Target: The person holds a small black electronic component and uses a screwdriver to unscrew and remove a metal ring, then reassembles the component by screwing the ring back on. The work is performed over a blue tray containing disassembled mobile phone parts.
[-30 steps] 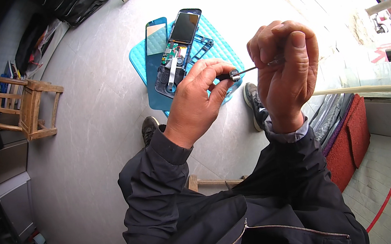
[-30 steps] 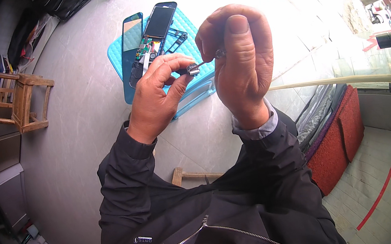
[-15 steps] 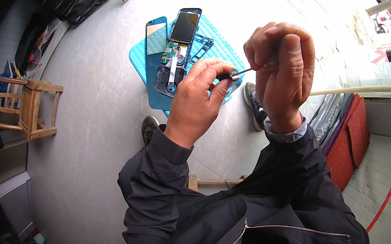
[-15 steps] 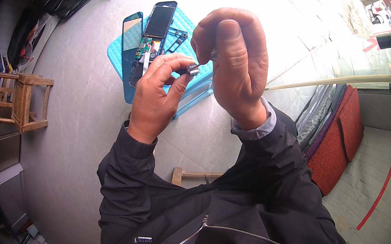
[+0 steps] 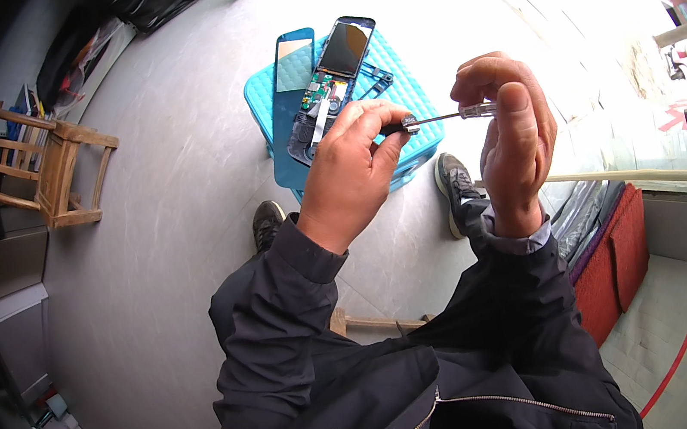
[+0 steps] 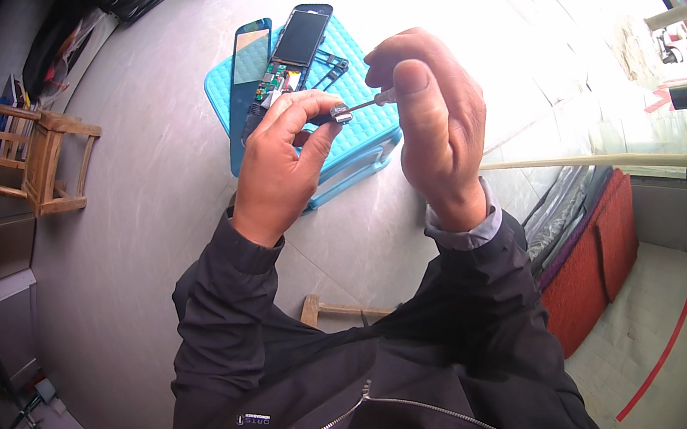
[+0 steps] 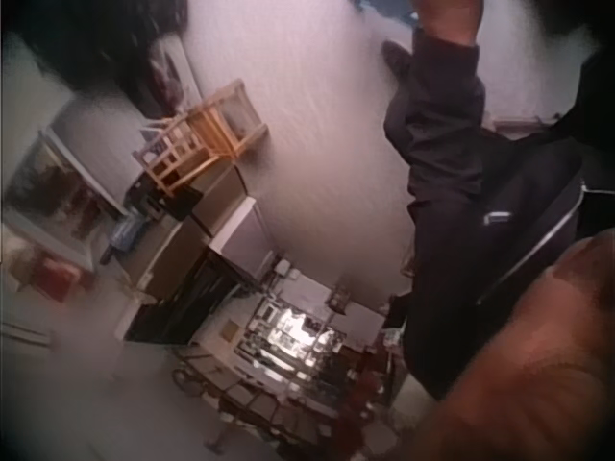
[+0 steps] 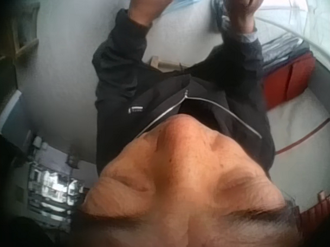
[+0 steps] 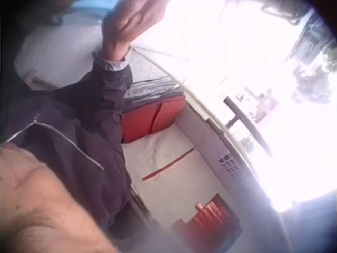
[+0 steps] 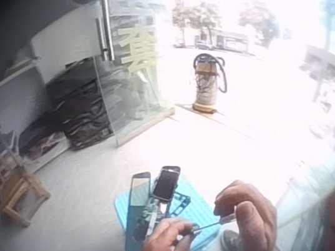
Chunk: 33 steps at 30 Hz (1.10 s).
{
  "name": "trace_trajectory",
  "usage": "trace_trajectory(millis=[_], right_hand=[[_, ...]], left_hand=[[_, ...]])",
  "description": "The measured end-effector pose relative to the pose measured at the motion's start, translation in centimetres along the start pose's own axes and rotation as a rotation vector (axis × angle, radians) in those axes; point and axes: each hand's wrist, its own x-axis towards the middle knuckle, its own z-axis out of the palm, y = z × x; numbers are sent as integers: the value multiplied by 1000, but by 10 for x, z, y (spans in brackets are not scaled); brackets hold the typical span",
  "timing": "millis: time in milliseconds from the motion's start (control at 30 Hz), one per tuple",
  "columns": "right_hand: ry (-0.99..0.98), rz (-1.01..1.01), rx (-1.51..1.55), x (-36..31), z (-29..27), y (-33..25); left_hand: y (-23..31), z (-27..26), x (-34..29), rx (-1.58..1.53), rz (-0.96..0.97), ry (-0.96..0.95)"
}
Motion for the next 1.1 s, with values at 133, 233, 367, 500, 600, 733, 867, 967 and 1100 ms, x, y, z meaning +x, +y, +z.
trace_trajectory(millis=[133,233,367,500,600,733,867,967,1100], right_hand=[[-68,72,-76,-2,1,-8],[-116,114,-86,-1,2,-12],[-138,149,-165,0,1,-16],[-114,199,-184,0,-1,-17],[-72,185,-182,0,-1,-12],[-22,57,-328,-1,-1,-7],[-78,-92,-593,-1,-1,-8],[-133,40,-522,-1,0,-13],[-186,-20,-397,5,-1,-16]], left_hand=[[-2,-1,1,37,15,30],[-2,-2,0,39,-18,26],[-4,-2,0,44,-36,21],[-4,-2,0,57,-34,21],[-5,-2,0,54,-33,19],[-5,-1,-1,50,-40,17],[-5,0,-2,89,-28,23],[-7,0,-1,135,16,49],[-5,-3,-1,114,-46,44]])
